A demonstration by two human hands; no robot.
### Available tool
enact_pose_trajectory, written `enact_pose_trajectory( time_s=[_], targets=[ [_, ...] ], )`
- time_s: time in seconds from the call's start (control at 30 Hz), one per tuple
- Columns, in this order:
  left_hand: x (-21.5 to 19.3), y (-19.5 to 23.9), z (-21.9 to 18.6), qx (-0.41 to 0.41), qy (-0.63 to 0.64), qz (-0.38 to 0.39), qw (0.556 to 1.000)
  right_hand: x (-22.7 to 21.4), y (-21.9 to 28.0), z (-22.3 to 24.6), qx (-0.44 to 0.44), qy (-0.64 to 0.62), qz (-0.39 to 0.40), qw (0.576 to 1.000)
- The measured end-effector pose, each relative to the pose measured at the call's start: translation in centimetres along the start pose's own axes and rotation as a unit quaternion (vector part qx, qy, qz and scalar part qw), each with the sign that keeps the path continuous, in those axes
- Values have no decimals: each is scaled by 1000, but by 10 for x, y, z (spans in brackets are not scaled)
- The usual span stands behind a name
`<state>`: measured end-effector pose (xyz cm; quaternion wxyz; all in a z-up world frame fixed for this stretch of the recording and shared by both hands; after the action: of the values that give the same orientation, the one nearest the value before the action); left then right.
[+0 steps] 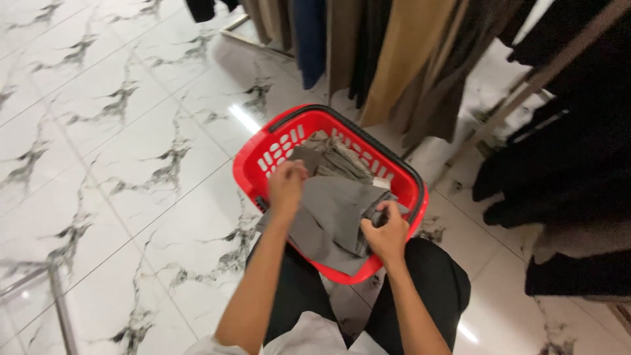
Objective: Picking up trousers from a shopping basket and hanging them onto a clothing rack.
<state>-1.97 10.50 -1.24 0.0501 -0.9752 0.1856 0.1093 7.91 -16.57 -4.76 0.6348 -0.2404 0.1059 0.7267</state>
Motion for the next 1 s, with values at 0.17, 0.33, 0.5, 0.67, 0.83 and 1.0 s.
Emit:
enact_pose_trajectory(
  time_s=[0.17, 0.33, 0.5, 0.67, 0.83, 1.0],
  targets=[
    [-105, -28, -1, 14, -29, -84, 996, 2, 5, 0, -1, -2, 1, 1000],
    [-143, -12, -27, 1, -110, 15, 994, 1, 6, 3, 7, -4, 6, 1000],
    [-138, 4, -37, 33, -161, 57, 985, -1, 7, 4, 14, -11, 3, 1000],
    [-59, 80, -73, 340, -129, 72, 929, 0, 4, 3, -26, -24, 22, 999],
    [25, 136, -67, 247, -366, 366, 819, 4, -3, -2, -103, -93, 95, 986],
    [52, 124, -47, 74, -276, 412, 865, -1, -3, 2, 3, -103, 108, 989]
  ],
)
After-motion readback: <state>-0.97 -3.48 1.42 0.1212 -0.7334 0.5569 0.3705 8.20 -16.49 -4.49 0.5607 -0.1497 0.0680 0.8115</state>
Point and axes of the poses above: each hand's wrist, its own y-axis away from the middle knuckle, its own x-axis out of the palm, z = x × y, the point moved 5 cm from there along -y, towards the middle knuckle, and after that the axes turned 8 degrees about -z, right-handed, at the moved point
